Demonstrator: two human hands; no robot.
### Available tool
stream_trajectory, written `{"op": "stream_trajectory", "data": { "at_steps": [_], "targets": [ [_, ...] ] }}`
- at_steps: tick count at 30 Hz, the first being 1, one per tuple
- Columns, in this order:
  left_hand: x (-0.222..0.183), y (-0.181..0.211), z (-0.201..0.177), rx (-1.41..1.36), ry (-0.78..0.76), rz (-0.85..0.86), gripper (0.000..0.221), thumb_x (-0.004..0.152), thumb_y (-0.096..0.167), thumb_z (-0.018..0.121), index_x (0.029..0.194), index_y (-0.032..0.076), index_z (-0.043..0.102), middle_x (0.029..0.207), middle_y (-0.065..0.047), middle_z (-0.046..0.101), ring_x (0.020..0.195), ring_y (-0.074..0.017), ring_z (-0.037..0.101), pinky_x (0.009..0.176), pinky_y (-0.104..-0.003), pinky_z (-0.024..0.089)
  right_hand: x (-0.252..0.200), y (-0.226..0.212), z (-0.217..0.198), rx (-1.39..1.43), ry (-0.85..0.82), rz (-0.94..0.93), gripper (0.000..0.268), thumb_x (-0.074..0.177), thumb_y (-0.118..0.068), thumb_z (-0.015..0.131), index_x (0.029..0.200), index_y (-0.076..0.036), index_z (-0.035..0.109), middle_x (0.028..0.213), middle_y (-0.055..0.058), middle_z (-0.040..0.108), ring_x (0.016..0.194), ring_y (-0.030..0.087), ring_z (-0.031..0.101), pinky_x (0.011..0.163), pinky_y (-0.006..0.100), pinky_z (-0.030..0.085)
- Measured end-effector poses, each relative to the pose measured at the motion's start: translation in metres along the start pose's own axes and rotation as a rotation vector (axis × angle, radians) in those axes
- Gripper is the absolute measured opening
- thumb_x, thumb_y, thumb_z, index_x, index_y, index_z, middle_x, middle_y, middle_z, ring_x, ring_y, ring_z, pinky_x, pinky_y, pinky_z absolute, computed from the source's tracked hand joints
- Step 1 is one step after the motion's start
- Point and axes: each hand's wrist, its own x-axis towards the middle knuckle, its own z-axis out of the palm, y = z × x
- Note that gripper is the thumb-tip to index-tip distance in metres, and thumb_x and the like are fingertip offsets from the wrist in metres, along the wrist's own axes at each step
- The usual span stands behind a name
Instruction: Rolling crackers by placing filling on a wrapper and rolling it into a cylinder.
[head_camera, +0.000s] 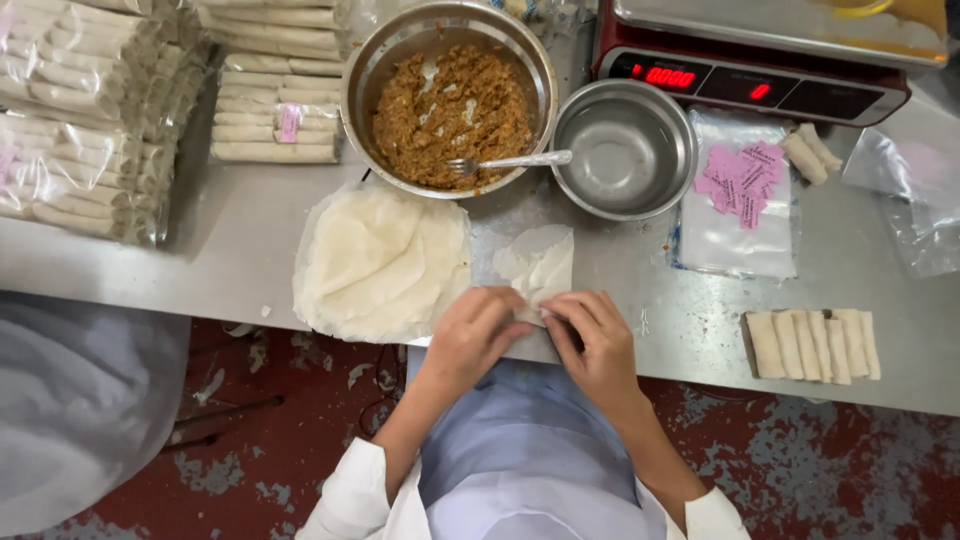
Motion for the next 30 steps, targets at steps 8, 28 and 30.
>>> {"op": "stream_trajectory", "data": {
  "at_steps": [8,28,30],
  "targets": [
    [0.021,-0.024,0.013,0.361,-0.049,-0.157,0.016,0.096,0.022,0.067,0.101,0.007,0.065,0.09,-0.01,0.056,0.084,-0.0307,0.06,0.076,-0.041,0.05,-0.014,0.007,0.006,-0.008,0.027,-0.009,0.011,0.092,-0.016,0.074,0.101,-0.011,0.074,0.104,0.008,0.064,0.095,0.031,0.065,0.084,0.042,0.055],
    [0.029,-0.002,0.018,-0.3,-0.137,-0.434,0.018,0.114,0.017,0.05,0.122,0.004,0.061,0.104,-0.012,0.075,0.091,-0.0151,0.069,0.086,-0.025,0.053,-0.026,0.019,0.005,-0.114,0.022,-0.139,0.011,0.103,-0.017,0.067,0.11,-0.008,0.063,0.107,0.008,0.06,0.09,0.028,0.056,0.073,0.041,0.05],
    [0.008,-0.02,0.02,-0.244,0.043,-0.367,0.022,0.11,0.007,0.055,0.125,-0.009,0.06,0.117,-0.023,0.062,0.098,-0.0285,0.064,0.082,-0.034,0.056,-0.024,0.018,0.002,-0.142,0.003,-0.141,0.01,0.103,-0.018,0.067,0.109,-0.009,0.064,0.106,0.007,0.059,0.087,0.027,0.054,0.071,0.04,0.046]
  ]
}}
